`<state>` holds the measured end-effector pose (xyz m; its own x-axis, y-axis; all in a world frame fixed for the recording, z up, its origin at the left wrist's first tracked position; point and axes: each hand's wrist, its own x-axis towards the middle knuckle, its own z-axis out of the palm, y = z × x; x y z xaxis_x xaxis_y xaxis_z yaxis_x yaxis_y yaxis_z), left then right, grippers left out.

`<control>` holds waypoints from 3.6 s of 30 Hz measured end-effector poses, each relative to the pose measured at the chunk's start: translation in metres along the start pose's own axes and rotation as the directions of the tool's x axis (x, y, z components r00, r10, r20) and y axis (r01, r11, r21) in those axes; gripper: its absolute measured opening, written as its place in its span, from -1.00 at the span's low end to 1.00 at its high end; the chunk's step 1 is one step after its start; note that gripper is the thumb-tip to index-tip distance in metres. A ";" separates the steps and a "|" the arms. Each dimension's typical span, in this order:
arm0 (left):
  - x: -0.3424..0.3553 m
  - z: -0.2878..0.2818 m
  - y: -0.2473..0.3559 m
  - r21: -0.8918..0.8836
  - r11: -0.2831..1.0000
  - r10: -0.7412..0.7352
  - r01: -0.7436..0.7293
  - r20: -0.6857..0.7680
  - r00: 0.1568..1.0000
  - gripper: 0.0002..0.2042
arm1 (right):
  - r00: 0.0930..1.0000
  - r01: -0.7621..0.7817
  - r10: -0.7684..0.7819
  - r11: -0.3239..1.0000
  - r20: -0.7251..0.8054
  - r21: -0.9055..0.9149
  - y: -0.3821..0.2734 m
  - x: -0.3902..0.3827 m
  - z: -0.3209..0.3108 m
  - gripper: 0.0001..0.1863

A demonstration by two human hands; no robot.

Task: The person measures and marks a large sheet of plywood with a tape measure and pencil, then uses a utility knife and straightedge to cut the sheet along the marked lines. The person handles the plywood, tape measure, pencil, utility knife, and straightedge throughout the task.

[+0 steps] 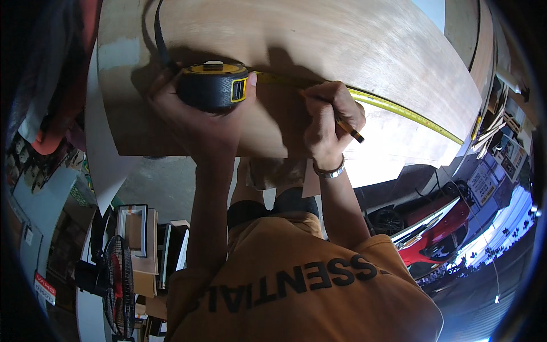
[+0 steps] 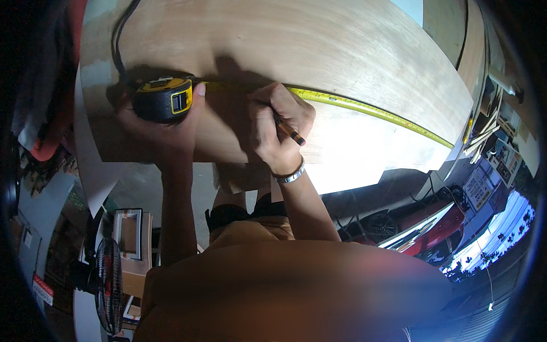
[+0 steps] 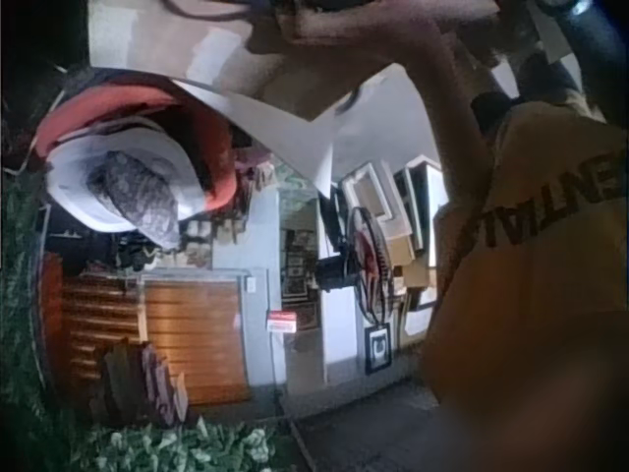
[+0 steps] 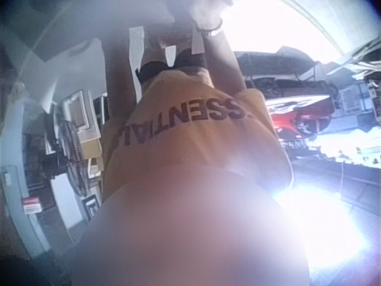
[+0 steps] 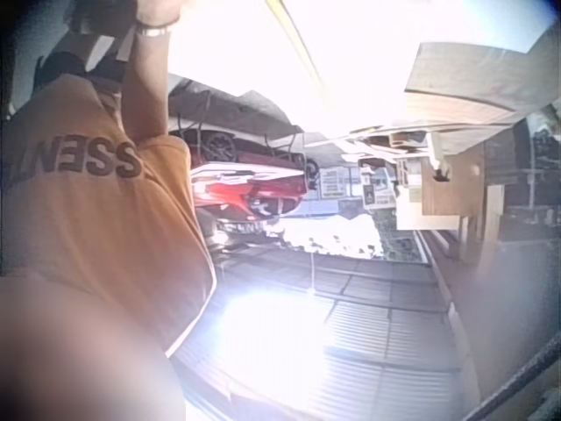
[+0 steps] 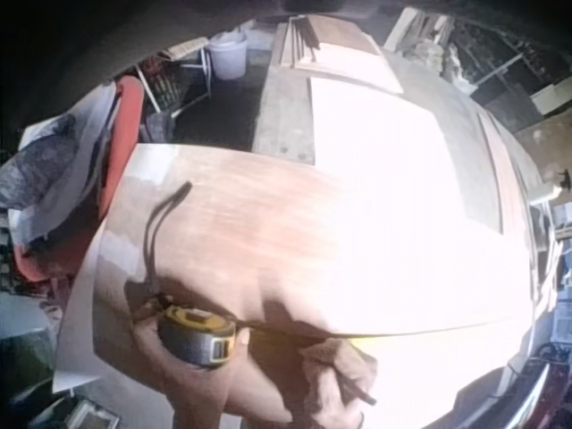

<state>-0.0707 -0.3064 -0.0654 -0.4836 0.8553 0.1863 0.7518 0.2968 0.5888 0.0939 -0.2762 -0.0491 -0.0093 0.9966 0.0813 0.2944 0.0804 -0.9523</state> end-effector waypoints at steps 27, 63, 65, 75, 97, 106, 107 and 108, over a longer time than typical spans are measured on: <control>-0.002 -0.002 -0.001 0.003 1.000 0.023 -0.023 0.055 0.998 -0.01 | 0.999 0.046 -0.045 0.994 0.012 -0.099 0.004 0.002 0.000 -0.89; -0.002 0.008 -0.007 -0.165 0.986 -0.018 0.010 -0.050 0.999 -0.08 | 0.998 0.062 -0.060 0.992 0.026 -0.106 0.004 0.001 -0.001 -0.89; -0.003 0.008 -0.007 -0.170 0.985 -0.038 0.030 -0.043 0.998 -0.08 | 0.999 0.047 -0.044 0.993 0.029 -0.106 0.003 0.001 -0.001 -0.89; -0.001 0.003 -0.005 -0.099 0.994 0.038 -0.035 0.028 0.999 -0.01 | 1.000 -0.005 0.006 1.000 0.031 -0.031 0.005 -0.002 -0.005 -0.92; 0.018 0.004 -0.009 -0.006 1.000 0.010 -0.011 -0.080 0.997 -0.13 | 0.940 0.032 -0.170 0.908 0.296 0.419 0.014 0.003 -0.041 -0.80; 0.126 0.067 0.045 0.152 0.988 0.050 -0.026 -0.158 0.986 -0.34 | 0.987 0.142 -0.151 0.980 0.058 0.138 0.039 0.018 -0.109 -0.95; 0.136 0.072 0.046 0.148 0.988 0.063 -0.036 -0.178 0.982 -0.34 | 0.989 0.129 -0.137 0.981 0.050 0.146 0.040 0.020 -0.111 -0.96; 0.142 0.075 0.046 0.007 0.997 0.078 -0.078 -0.187 0.979 -0.36 | 0.993 0.109 -0.116 0.982 0.037 0.153 0.041 0.021 -0.114 -0.96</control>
<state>-0.0710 -0.1390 -0.0705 -0.4988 0.7813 0.3752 0.7902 0.2321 0.5673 0.2145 -0.2533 -0.0530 -0.0786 0.9805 0.1802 0.1422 0.1900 -0.9714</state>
